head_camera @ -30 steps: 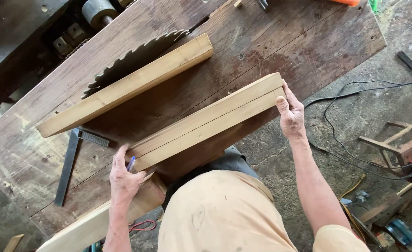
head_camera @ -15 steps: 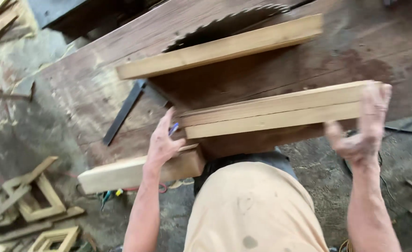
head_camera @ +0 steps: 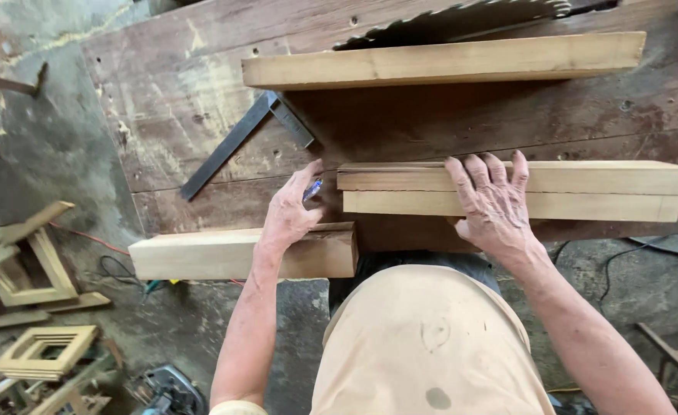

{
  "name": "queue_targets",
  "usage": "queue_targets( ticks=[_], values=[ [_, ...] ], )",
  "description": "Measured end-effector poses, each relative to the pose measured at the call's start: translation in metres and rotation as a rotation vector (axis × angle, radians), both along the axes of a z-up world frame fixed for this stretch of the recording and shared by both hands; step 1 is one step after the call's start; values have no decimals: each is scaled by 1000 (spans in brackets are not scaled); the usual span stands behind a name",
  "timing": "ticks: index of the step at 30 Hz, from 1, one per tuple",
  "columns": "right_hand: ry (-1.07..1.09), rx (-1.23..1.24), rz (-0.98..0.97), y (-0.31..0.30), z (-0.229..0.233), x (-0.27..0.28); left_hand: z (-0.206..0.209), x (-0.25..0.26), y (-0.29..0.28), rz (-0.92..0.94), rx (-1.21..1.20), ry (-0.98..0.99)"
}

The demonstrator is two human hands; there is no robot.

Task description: Measuring, marking, and arranging wooden boards on a workbench using a square, pen, and hammer

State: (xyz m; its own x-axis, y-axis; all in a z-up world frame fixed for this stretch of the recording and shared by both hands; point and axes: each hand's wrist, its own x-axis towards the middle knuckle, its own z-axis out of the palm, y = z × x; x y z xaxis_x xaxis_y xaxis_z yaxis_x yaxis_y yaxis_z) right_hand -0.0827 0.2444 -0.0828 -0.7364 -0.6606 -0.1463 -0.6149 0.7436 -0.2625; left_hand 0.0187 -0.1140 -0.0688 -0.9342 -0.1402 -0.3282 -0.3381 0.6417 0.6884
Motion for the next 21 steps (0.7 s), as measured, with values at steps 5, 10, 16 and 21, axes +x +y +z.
queue_targets(
  ticks=[5,10,16,21],
  values=[
    [134,154,-3,0,-5,0,-8,5,6,-20,84,136],
    [82,-106,-54,1,-11,0,-11,4,36,194,-161,30],
    [236,-26,16,15,10,-9,1,-7,60,208,-362,-207],
    [493,5,-172,5,-23,-1,-35,-2,38,170,-505,-149]
  ],
)
